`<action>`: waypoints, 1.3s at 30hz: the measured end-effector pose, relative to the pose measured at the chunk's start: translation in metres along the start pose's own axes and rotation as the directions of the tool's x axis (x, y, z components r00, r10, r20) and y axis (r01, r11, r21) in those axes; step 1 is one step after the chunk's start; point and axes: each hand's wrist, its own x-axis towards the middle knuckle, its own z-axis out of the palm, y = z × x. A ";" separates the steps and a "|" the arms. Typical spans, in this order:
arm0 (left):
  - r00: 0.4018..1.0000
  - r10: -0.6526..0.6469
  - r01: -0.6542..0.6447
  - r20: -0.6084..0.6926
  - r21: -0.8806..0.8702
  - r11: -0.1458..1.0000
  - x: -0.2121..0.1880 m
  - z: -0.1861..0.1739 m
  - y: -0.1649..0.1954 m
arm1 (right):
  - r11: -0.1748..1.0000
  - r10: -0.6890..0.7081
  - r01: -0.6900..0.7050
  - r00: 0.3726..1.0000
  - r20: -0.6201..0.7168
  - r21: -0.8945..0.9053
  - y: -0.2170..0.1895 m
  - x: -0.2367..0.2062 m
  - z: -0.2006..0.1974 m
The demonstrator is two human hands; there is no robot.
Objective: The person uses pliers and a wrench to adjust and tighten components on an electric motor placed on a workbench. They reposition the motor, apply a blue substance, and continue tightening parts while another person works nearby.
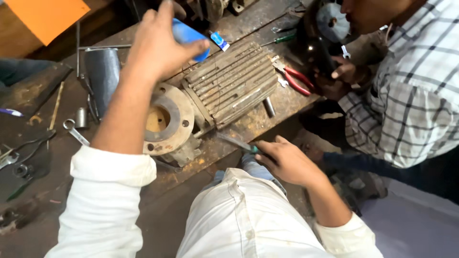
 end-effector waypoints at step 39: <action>0.624 -0.701 0.184 0.346 -0.937 -0.298 -0.255 -0.011 0.170 | 0.897 0.167 -0.129 0.985 -0.053 0.424 0.157 -0.027 -0.040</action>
